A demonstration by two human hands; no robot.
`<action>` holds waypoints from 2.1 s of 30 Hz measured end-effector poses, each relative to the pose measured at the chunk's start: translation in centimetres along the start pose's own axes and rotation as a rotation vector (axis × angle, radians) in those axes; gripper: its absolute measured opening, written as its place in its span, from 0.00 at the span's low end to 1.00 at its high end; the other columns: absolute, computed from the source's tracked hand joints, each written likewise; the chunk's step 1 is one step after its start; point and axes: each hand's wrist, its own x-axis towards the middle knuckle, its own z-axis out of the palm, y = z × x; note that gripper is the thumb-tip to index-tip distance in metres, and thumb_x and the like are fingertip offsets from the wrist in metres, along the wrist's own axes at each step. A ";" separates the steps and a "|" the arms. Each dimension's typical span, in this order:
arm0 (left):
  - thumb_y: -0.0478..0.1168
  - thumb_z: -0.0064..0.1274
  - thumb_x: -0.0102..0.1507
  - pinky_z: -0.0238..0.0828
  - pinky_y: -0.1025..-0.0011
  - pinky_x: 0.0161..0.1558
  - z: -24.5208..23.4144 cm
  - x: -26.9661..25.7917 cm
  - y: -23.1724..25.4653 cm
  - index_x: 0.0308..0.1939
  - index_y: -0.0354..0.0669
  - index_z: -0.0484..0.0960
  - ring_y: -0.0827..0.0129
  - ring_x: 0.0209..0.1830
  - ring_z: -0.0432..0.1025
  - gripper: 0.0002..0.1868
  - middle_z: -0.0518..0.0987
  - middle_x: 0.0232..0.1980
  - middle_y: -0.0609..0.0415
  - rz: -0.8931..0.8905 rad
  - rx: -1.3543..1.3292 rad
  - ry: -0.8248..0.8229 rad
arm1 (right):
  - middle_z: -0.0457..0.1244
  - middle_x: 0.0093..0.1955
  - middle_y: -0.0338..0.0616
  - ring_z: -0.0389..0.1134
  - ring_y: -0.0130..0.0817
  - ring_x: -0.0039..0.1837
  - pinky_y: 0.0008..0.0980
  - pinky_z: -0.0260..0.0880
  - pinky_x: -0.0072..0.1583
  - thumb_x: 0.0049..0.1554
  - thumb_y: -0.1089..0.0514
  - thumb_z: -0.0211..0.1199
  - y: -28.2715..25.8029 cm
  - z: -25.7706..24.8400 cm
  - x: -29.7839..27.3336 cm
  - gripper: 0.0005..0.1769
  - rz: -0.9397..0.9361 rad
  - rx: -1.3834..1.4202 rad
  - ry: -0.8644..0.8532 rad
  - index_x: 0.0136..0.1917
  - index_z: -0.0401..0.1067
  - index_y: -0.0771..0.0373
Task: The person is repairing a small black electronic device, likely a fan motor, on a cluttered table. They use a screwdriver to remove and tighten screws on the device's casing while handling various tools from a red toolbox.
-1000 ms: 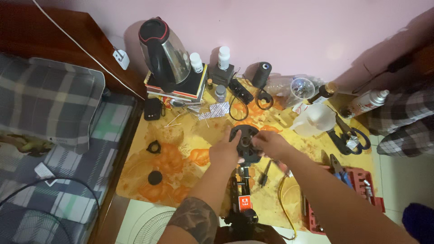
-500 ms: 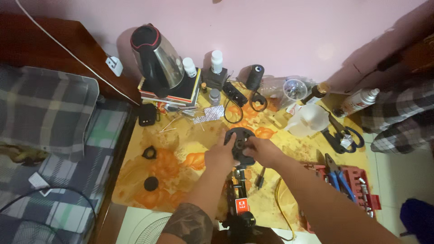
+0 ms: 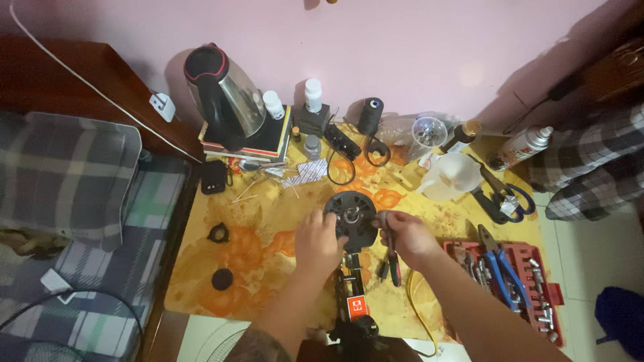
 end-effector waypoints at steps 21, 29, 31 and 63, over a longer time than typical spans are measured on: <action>0.35 0.58 0.57 0.71 0.49 0.44 0.8 0.8 4.2 0.36 0.42 0.83 0.45 0.43 0.77 0.04 0.82 0.38 0.43 0.289 -0.320 -0.226 | 0.68 0.46 0.44 0.58 0.27 0.38 0.27 0.57 0.40 0.57 0.54 0.60 3.4 -0.7 -5.2 0.13 0.128 0.396 -0.144 0.51 0.69 0.64; 0.39 0.56 0.61 0.71 0.48 0.43 0.9 0.4 5.3 0.37 0.43 0.84 0.43 0.42 0.76 0.05 0.81 0.38 0.42 0.271 -0.262 -0.422 | 0.62 0.39 0.37 0.56 0.26 0.37 0.27 0.52 0.38 0.58 0.50 0.63 7.0 -2.4 -6.2 0.15 -0.003 0.497 -0.179 0.50 0.70 0.64; 0.39 0.56 0.61 0.71 0.48 0.42 1.1 0.5 5.6 0.36 0.43 0.83 0.43 0.42 0.76 0.05 0.81 0.38 0.42 0.307 -0.268 -0.438 | 0.61 0.38 0.37 0.55 0.25 0.37 0.27 0.52 0.38 0.58 0.49 0.62 7.5 -2.7 -6.9 0.17 -0.011 0.525 -0.198 0.51 0.71 0.66; 0.45 0.56 0.63 0.73 0.50 0.44 16.1 -1.2 4.5 0.37 0.40 0.85 0.47 0.43 0.78 0.12 0.81 0.39 0.39 0.285 -0.090 -0.729 | 0.59 0.31 0.36 0.60 0.29 0.32 0.30 0.63 0.38 0.56 0.45 0.62 6.7 -22.1 -11.3 0.21 0.125 0.301 0.292 0.54 0.66 0.62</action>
